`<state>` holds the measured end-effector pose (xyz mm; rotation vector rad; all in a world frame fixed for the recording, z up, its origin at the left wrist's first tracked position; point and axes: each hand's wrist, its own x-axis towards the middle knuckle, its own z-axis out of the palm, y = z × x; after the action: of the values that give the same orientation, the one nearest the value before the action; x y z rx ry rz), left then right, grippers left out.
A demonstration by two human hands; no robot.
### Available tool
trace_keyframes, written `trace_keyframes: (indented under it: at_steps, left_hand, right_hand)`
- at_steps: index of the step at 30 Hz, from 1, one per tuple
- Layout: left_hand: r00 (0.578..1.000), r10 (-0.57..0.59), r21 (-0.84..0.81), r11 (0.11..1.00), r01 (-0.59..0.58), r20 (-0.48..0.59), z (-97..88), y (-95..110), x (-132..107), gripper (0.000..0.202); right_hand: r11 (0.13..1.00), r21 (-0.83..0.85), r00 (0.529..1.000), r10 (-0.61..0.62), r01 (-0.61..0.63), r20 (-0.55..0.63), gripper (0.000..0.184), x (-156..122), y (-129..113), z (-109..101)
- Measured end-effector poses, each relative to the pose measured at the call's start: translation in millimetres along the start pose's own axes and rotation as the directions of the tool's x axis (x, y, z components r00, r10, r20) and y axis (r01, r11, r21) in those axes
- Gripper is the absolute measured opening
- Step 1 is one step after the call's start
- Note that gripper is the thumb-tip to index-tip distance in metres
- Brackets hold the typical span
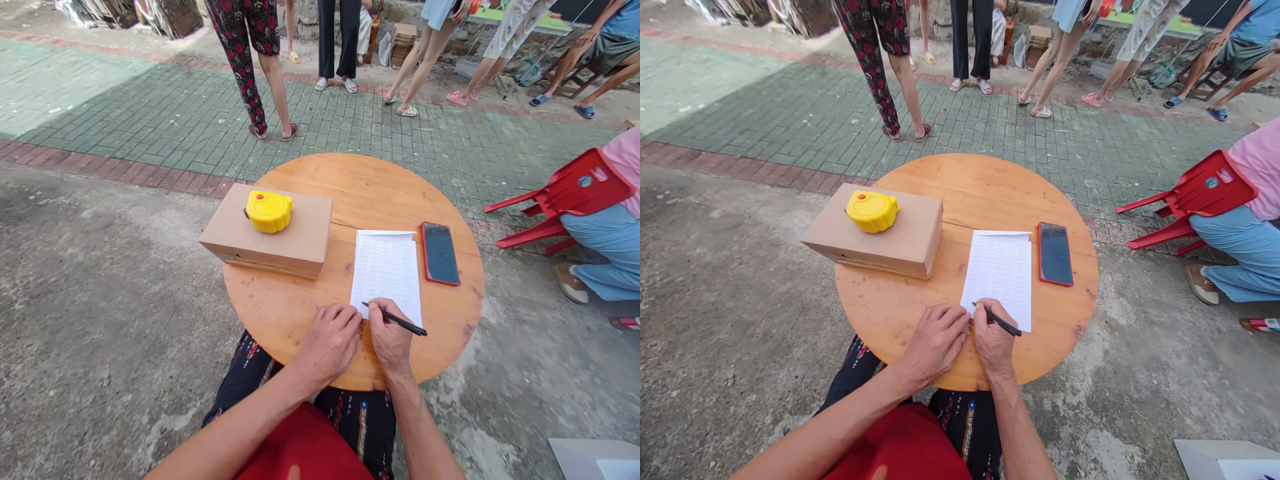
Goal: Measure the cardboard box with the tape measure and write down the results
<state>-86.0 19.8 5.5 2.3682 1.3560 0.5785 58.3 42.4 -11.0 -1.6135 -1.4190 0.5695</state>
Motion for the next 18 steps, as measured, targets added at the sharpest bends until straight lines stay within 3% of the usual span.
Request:
trace_keyframes:
  at_steps: [18]
  left_hand:
    - [1.000,0.001,0.013,1.000,0.000,-0.016,1.5,0.0,-0.5,0.023]
  right_hand:
    - [1.000,0.007,1.000,-0.002,0.002,0.012,0.017,-0.7,0.7,-1.8]
